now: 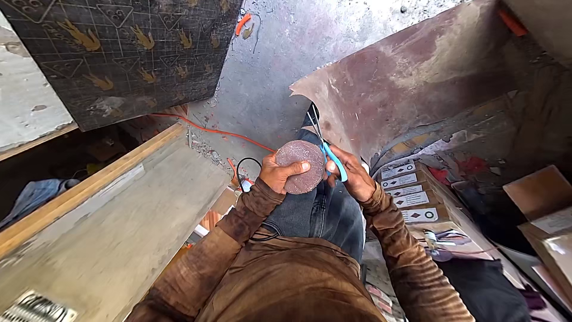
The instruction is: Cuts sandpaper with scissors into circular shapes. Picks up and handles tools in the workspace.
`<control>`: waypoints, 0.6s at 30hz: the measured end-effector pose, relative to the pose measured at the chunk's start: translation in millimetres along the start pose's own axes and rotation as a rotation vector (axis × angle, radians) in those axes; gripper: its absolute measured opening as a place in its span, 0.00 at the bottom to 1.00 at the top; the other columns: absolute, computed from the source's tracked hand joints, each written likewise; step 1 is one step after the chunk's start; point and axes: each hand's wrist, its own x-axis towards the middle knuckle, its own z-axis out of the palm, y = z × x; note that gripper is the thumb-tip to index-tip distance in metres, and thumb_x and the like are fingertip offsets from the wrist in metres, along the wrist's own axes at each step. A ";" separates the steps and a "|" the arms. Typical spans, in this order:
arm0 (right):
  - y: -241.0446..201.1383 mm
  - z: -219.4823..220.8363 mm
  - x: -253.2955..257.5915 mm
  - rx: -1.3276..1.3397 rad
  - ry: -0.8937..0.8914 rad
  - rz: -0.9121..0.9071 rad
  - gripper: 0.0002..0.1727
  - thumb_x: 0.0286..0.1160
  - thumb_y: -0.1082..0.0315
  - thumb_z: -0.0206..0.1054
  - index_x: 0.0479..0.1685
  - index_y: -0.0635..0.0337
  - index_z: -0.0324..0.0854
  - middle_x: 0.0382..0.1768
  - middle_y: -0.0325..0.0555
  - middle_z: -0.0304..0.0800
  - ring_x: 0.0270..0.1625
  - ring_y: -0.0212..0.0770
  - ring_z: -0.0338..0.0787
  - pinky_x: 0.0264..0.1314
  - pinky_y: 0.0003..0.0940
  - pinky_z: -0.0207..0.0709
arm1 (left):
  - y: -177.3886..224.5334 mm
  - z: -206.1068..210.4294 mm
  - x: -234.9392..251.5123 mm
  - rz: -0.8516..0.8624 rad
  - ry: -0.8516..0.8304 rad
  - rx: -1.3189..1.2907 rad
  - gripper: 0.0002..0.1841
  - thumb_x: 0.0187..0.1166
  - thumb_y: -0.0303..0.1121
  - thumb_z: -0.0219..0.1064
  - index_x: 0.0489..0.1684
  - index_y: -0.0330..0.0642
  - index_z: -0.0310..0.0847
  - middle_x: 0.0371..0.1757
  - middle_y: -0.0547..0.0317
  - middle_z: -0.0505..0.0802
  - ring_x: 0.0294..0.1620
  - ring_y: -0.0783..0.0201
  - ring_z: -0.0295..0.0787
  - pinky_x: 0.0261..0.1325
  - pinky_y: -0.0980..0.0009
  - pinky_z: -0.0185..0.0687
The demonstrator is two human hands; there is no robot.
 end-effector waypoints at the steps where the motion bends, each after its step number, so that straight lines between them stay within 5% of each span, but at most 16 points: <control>1: -3.3 -1.0 1.2 -0.007 0.100 -0.015 0.28 0.73 0.37 0.68 0.52 0.54 0.82 0.27 0.31 0.87 0.23 0.26 0.83 0.26 0.23 0.78 | 2.2 2.0 -1.3 0.052 -0.042 0.013 0.22 0.51 0.13 0.80 0.48 0.26 0.83 0.38 0.42 0.96 0.39 0.54 0.97 0.49 0.57 0.96; 6: -19.0 -14.8 -24.3 0.200 0.452 -0.208 0.23 0.86 0.51 0.62 0.65 0.61 0.77 0.37 0.47 0.94 0.34 0.38 0.94 0.29 0.29 0.87 | 13.0 20.4 -4.7 0.281 -0.152 0.097 0.23 0.49 0.17 0.84 0.48 0.28 0.86 0.40 0.44 0.96 0.42 0.56 0.97 0.51 0.57 0.96; 10: -41.8 1.7 -63.6 0.164 0.457 -0.270 0.32 0.67 0.65 0.80 0.68 0.67 0.72 0.45 0.53 0.95 0.39 0.43 0.95 0.39 0.35 0.91 | 16.1 54.0 -12.1 0.355 -0.127 0.237 0.26 0.45 0.15 0.85 0.50 0.28 0.88 0.40 0.46 0.97 0.41 0.58 0.97 0.50 0.60 0.97; 13: -47.3 12.1 -80.8 0.118 0.572 -0.340 0.30 0.59 0.75 0.82 0.64 0.67 0.76 0.38 0.50 0.95 0.34 0.42 0.95 0.39 0.37 0.92 | 11.3 75.7 -24.7 0.327 -0.251 0.259 0.24 0.53 0.18 0.85 0.53 0.28 0.87 0.42 0.46 0.97 0.43 0.58 0.97 0.52 0.59 0.96; 15: -45.7 9.6 -89.8 0.148 0.659 -0.400 0.27 0.58 0.78 0.81 0.61 0.67 0.79 0.31 0.48 0.94 0.28 0.40 0.93 0.32 0.35 0.91 | 16.0 82.2 -32.3 0.190 -0.429 0.156 0.17 0.79 0.35 0.70 0.60 0.33 0.85 0.45 0.49 0.96 0.45 0.60 0.95 0.52 0.61 0.94; 16: -44.4 6.0 -96.0 0.171 0.694 -0.425 0.26 0.58 0.79 0.81 0.60 0.67 0.79 0.29 0.48 0.94 0.26 0.39 0.92 0.30 0.34 0.90 | 22.5 84.0 -35.7 0.075 -0.540 0.108 0.23 0.88 0.49 0.56 0.63 0.38 0.82 0.48 0.51 0.95 0.47 0.61 0.94 0.51 0.61 0.92; 18: -39.0 -1.0 -110.5 0.219 0.732 -0.466 0.26 0.58 0.81 0.79 0.60 0.66 0.79 0.28 0.47 0.93 0.25 0.38 0.92 0.27 0.34 0.90 | 31.7 84.9 -39.5 -0.103 -0.777 0.073 0.41 0.83 0.71 0.37 0.69 0.45 0.79 0.54 0.50 0.95 0.49 0.57 0.95 0.47 0.59 0.93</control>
